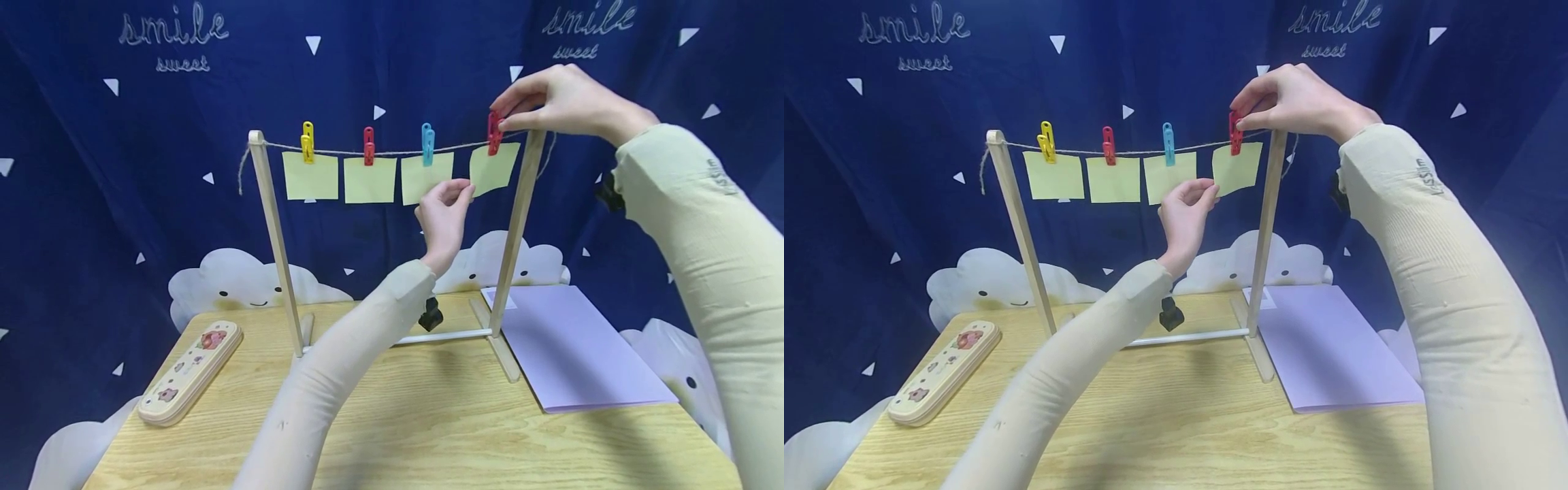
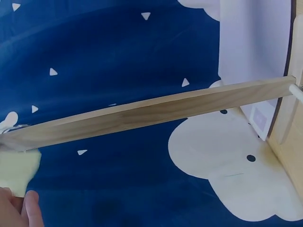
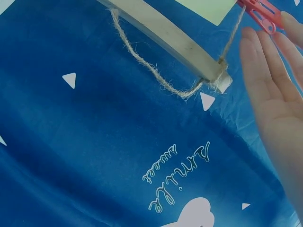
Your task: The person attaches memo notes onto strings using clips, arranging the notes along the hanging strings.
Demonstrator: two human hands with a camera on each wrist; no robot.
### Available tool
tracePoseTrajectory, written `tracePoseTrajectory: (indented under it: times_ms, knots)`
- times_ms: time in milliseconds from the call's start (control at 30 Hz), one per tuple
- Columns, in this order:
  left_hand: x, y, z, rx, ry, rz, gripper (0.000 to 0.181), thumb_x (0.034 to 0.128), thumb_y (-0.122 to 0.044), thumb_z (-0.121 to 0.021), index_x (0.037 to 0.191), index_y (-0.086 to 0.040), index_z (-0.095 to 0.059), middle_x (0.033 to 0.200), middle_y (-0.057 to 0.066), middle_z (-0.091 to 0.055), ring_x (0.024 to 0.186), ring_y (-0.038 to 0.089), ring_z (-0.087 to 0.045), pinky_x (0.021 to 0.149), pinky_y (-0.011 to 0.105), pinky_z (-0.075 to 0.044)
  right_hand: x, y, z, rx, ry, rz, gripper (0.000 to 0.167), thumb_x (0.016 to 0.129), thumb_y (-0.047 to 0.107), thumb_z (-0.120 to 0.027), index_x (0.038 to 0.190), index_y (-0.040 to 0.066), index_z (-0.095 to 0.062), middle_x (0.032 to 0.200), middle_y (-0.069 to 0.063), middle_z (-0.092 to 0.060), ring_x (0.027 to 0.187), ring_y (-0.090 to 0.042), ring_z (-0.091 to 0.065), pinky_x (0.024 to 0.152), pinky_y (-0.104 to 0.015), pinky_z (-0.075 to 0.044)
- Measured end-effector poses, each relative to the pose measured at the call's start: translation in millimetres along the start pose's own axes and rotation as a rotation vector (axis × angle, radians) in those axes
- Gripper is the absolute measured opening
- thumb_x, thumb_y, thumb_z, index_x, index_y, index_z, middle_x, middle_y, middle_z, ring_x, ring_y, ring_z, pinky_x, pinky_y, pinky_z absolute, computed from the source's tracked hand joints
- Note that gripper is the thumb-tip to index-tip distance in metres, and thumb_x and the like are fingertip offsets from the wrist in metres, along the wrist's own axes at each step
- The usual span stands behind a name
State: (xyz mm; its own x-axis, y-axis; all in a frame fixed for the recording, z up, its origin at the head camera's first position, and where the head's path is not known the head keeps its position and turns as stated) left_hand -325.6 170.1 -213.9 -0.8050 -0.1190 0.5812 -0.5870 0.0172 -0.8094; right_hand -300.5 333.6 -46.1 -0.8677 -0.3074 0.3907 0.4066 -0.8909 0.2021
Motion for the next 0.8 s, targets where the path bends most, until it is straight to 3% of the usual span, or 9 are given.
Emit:
tracePoseTrajectory:
  times_ms: [267,467,700,800]
  knots:
    - [-3.5,8.3,-0.4,0.008,-0.005,0.022,0.013,0.0901,-0.015,-0.073,0.097,-0.005,-0.076,0.094,0.009,-0.079,0.083,0.018,-0.076,0.071,0.011,-0.053,-2.5,-0.3,0.5,-0.037,-0.021,0.002,0.037,0.093,0.038,-0.068,0.123,0.016,-0.07,0.105,0.006,-0.069,0.086,0.006,-0.058,0.074,0.001,-0.042]
    - [-4.7,9.7,0.1,-0.013,-0.002,0.014,0.014,0.0899,-0.015,-0.073,0.097,-0.004,-0.076,0.094,0.01,-0.079,0.082,0.019,-0.077,0.071,0.012,-0.054,-5.8,-2.2,1.3,-0.023,-0.04,-0.012,0.037,0.093,0.039,-0.067,0.123,0.017,-0.069,0.102,0.016,-0.066,0.087,0.008,-0.057,0.076,0.0,-0.042]
    - [-9.3,13.3,2.8,-0.035,0.013,0.044,0.013,0.0899,-0.014,-0.073,0.097,-0.004,-0.076,0.095,0.01,-0.079,0.083,0.02,-0.076,0.072,0.014,-0.055,-19.1,-7.6,0.4,0.013,-0.086,-0.013,0.037,0.095,0.037,-0.065,0.127,0.016,-0.067,0.109,0.017,-0.065,0.092,0.01,-0.056,0.1,-0.016,-0.049]
    - [-12.0,16.3,4.6,-0.032,0.027,0.052,0.013,0.0903,-0.014,-0.073,0.098,-0.004,-0.075,0.096,0.01,-0.079,0.084,0.019,-0.076,0.072,0.014,-0.055,-28.4,-13.2,-2.4,0.066,-0.103,-0.02,0.038,0.094,0.036,-0.067,0.127,0.015,-0.067,0.108,0.021,-0.064,0.093,0.011,-0.057,0.103,-0.017,-0.048]
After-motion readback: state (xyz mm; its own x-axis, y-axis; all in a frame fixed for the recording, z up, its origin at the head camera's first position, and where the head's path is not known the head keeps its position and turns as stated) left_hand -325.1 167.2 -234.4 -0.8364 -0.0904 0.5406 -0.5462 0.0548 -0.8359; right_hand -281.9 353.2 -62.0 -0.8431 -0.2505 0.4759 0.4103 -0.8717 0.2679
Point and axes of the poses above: each hand's wrist, its own x-axis towards the middle knuckle, its own z-axis out of the back of the hand, y = z × x, the point moved 1 cm from there along x, towards the middle knuckle
